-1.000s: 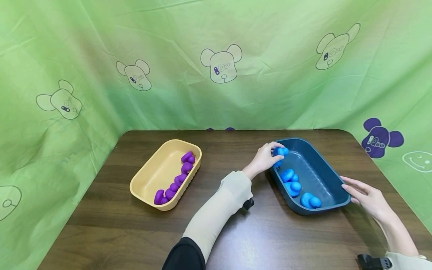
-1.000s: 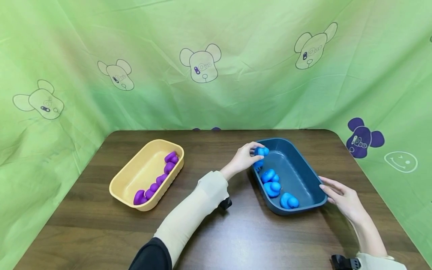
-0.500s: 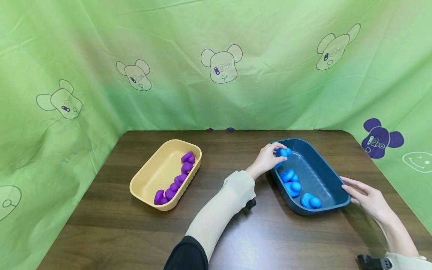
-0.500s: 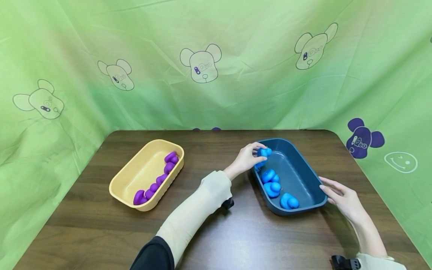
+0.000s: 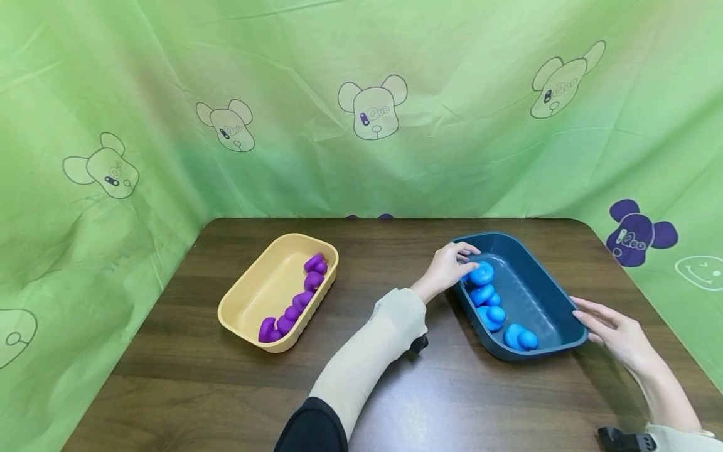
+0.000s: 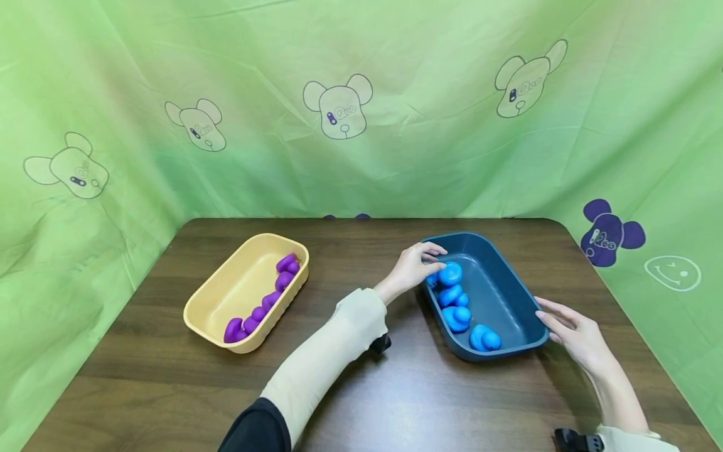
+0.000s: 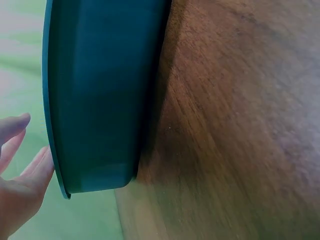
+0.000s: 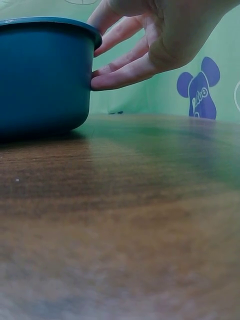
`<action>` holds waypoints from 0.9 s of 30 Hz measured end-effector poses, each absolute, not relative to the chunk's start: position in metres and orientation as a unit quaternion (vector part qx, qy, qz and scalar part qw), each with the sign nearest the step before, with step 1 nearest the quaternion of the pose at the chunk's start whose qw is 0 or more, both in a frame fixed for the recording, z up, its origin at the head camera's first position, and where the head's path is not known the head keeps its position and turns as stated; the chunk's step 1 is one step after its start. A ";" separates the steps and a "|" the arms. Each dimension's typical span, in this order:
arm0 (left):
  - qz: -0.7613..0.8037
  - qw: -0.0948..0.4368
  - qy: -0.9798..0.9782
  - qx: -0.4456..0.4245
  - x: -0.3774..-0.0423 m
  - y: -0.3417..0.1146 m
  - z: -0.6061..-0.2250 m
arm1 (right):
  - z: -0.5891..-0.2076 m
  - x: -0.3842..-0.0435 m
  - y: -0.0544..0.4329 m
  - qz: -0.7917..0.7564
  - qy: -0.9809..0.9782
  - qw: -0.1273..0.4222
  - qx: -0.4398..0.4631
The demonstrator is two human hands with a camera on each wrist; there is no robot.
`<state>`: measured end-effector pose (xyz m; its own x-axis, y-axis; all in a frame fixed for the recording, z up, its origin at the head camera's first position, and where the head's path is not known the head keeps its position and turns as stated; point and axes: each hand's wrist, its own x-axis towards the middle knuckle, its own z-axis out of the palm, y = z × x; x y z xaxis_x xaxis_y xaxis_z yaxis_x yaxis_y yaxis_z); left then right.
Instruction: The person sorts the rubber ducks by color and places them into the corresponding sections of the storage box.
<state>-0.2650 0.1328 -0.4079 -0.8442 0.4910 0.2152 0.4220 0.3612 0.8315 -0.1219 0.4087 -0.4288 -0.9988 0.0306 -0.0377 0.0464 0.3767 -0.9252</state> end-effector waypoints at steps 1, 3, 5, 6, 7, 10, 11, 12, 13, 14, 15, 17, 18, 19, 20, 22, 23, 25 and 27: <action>0.495 0.033 0.823 0.279 -0.264 0.132 -0.408 | -0.428 -0.122 0.409 -0.558 0.830 0.007 0.024; 0.497 0.025 0.819 0.284 -0.263 0.129 -0.408 | -0.428 -0.122 0.410 -0.554 0.832 0.006 0.024; 0.500 0.016 0.817 0.289 -0.262 0.125 -0.409 | -0.427 -0.122 0.409 -0.548 0.836 0.007 0.024; 0.502 0.013 0.815 0.290 -0.261 0.123 -0.409 | -0.427 -0.123 0.409 -0.543 0.839 0.007 0.023; 0.502 0.009 0.814 0.293 -0.260 0.121 -0.409 | -0.426 -0.123 0.409 -0.536 0.844 0.006 0.021; 0.503 0.001 0.811 0.298 -0.257 0.116 -0.407 | -0.423 -0.125 0.408 -0.511 0.860 0.002 0.017; 0.504 -0.001 0.810 0.299 -0.255 0.114 -0.407 | -0.422 -0.126 0.408 -0.501 0.865 -0.001 0.015; 0.505 -0.002 0.809 0.300 -0.254 0.113 -0.406 | -0.420 -0.126 0.408 -0.493 0.870 -0.004 0.012; 0.506 -0.003 0.808 0.300 -0.253 0.111 -0.406 | -0.419 -0.127 0.407 -0.484 0.875 -0.008 0.010; 0.509 -0.003 0.807 0.300 -0.251 0.109 -0.406 | -0.418 -0.127 0.407 -0.476 0.880 -0.013 0.008; 0.511 -0.004 0.806 0.299 -0.250 0.107 -0.406 | -0.418 -0.127 0.406 -0.468 0.884 -0.020 0.004; 0.515 -0.004 0.803 0.300 -0.248 0.103 -0.406 | -0.417 -0.128 0.406 -0.449 0.893 -0.037 -0.007; 0.518 -0.003 0.801 0.300 -0.247 0.101 -0.406 | -0.417 -0.128 0.405 -0.440 0.897 -0.047 -0.013; 0.520 -0.003 0.799 0.301 -0.246 0.100 -0.407 | -0.417 -0.129 0.405 -0.430 0.901 -0.056 -0.017; 0.522 -0.003 0.798 0.301 -0.245 0.098 -0.407 | -0.418 -0.130 0.405 -0.426 0.902 -0.065 -0.012; 0.525 -0.002 0.795 0.302 -0.243 0.094 -0.406 | -0.417 -0.131 0.404 -0.407 0.910 -0.077 -0.015; 0.527 -0.002 0.794 0.302 -0.242 0.091 -0.406 | -0.417 -0.132 0.404 -0.397 0.914 -0.082 -0.015; 0.530 -0.004 0.793 0.299 -0.240 0.086 -0.404 | -0.415 -0.132 0.403 -0.385 0.919 -0.085 -0.015; 0.533 -0.007 0.791 0.299 -0.238 0.081 -0.403 | -0.412 -0.132 0.402 -0.364 0.927 -0.092 -0.023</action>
<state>-0.2378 0.0813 -0.4027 -0.8207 0.4667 0.3296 0.4808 0.2526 0.8396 -0.1319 0.4015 -0.4116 -0.9821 0.0236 0.1868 -0.1099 0.7337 -0.6705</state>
